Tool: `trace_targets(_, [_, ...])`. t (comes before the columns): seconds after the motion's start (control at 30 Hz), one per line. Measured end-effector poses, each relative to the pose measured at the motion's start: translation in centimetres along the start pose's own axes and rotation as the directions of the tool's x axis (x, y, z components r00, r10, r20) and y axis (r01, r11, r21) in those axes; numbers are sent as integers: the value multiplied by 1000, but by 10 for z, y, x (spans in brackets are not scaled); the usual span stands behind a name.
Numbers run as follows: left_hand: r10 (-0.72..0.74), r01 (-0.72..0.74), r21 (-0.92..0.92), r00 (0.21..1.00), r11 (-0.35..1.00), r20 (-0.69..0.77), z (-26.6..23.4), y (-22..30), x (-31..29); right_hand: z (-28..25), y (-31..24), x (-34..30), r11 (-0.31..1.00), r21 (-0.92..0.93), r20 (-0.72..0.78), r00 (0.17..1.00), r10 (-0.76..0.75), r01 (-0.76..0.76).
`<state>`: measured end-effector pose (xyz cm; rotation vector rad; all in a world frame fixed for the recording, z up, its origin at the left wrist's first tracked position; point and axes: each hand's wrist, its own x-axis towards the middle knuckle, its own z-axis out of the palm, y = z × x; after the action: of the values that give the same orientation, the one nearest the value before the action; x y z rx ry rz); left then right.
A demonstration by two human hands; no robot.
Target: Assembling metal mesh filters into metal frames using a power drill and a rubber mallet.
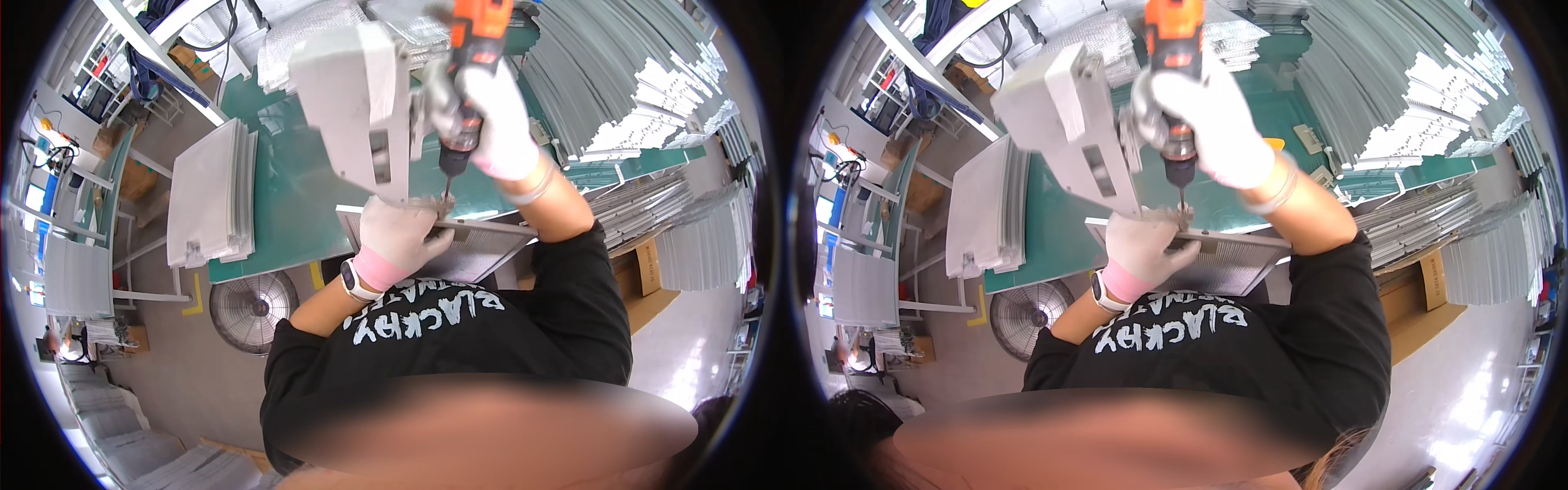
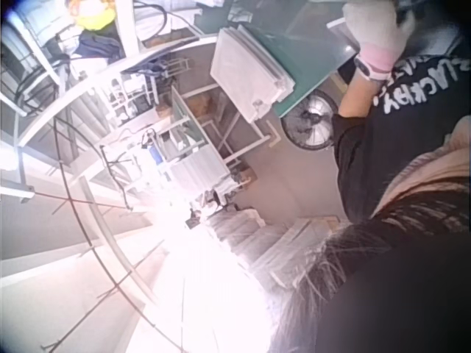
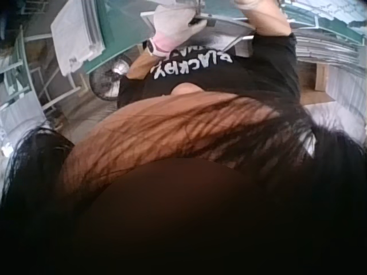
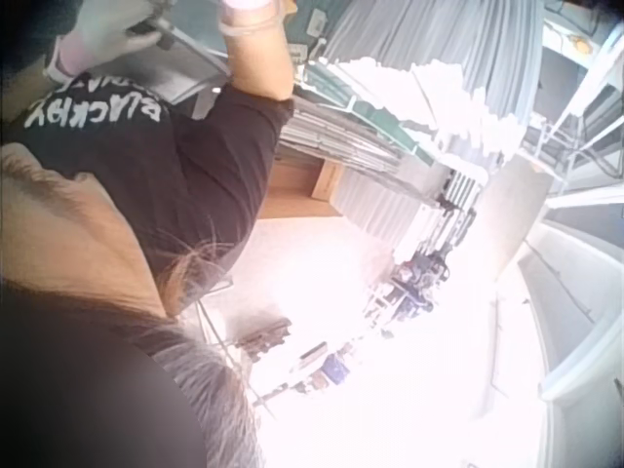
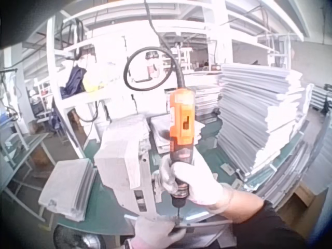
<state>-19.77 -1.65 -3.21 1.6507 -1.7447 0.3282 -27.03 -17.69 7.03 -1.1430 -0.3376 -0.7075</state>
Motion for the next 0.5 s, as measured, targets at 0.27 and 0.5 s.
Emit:
trace_targets(0.27, [16, -19, 40, 997, 999, 79, 11, 5, -7, -12, 3, -15, 984, 176, 86, 996, 22, -37])
trace_targets(0.5, [108, -107, -27, 993, 994, 56, 17, 7, -6, -16, 5, -26, 976, 212, 98, 995, 27, -47])
